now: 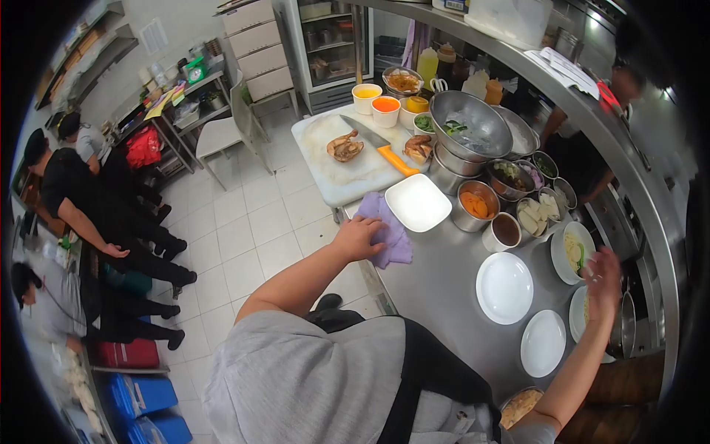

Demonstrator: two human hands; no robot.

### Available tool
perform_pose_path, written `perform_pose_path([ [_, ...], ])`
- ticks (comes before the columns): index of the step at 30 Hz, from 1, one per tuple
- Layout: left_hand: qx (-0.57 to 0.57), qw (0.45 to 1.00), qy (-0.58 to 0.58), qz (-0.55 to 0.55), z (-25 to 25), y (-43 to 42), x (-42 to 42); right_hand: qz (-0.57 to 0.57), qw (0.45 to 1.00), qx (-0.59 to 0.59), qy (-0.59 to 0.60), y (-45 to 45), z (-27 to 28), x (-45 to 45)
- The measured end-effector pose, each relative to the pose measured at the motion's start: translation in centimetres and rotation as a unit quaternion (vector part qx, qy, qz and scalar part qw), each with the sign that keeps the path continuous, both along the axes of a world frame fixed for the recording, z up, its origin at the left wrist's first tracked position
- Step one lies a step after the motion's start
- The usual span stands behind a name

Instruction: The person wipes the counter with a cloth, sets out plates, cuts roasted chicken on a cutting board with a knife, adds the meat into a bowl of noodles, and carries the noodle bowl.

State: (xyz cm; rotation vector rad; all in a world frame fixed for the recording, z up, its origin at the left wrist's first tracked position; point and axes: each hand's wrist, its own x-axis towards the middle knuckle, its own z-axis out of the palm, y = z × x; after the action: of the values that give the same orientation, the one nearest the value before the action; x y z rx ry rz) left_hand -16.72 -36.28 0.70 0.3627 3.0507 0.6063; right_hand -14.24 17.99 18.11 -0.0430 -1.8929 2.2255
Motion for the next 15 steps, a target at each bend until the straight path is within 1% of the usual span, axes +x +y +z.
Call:
perform_pose_path([
  [1,0.003,1.0,-0.003,-0.009,-0.6,-1.0,-0.9,0.059,0.995,0.083,-0.023,-6.1,1.3,1.1],
  [2,0.049,0.998,0.012,-0.046,-1.4,-2.2,-1.9,0.132,0.977,0.161,-0.043,-11.1,1.6,2.1],
  [3,0.094,0.992,0.026,-0.084,-2.0,-3.5,-2.9,0.204,0.948,0.235,-0.066,-15.7,1.7,2.9],
  [4,0.094,0.991,0.021,-0.096,-1.9,-4.4,-3.7,0.26,0.914,0.311,-0.001,-20.6,1.9,3.5],
  [5,0.203,0.976,-0.03,-0.072,-1.3,-5.1,-4.6,0.313,0.867,0.383,0.063,-25.2,1.9,3.8],
  [6,0.308,0.947,-0.083,-0.046,-0.6,-5.9,-5.6,0.325,0.859,0.39,0.069,-29.1,0.9,3.7],
  [7,0.306,0.946,-0.087,-0.06,-0.3,-6.8,-6.5,0.335,0.85,0.399,0.075,-32.7,-0.8,3.0],
  [9,0.294,0.949,0.081,-0.086,0.5,-8.5,-8.2,0.329,0.862,0.385,0.001,-38.9,-4.9,0.3],
  [10,0.291,0.94,0.14,-0.11,1.6,-9.7,-9.1,0.278,0.86,0.428,-0.004,-41.0,-10.0,-1.9],
  [11,0.299,0.938,0.133,-0.115,2.5,-11.1,-10.2,0.23,0.851,0.471,-0.01,-42.7,-14.7,-3.7],
  [12,0.285,0.933,0.196,-0.103,3.4,-12.9,-11.6,0.227,0.85,0.475,-0.02,-43.8,-16.9,-4.6],
  [13,0.268,0.923,0.259,-0.09,4.1,-14.6,-13.3,0.199,0.802,0.56,-0.056,-44.7,-18.1,-5.3],
  [14,0.263,0.935,0.237,-0.038,5.0,-16.2,-15.2,0.172,0.744,0.64,-0.084,-45.3,-18.9,-6.3],
  [15,0.252,0.944,0.21,0.01,5.6,-17.9,-17.3,0.172,0.745,0.638,-0.091,-46.2,-17.8,-7.2],
])
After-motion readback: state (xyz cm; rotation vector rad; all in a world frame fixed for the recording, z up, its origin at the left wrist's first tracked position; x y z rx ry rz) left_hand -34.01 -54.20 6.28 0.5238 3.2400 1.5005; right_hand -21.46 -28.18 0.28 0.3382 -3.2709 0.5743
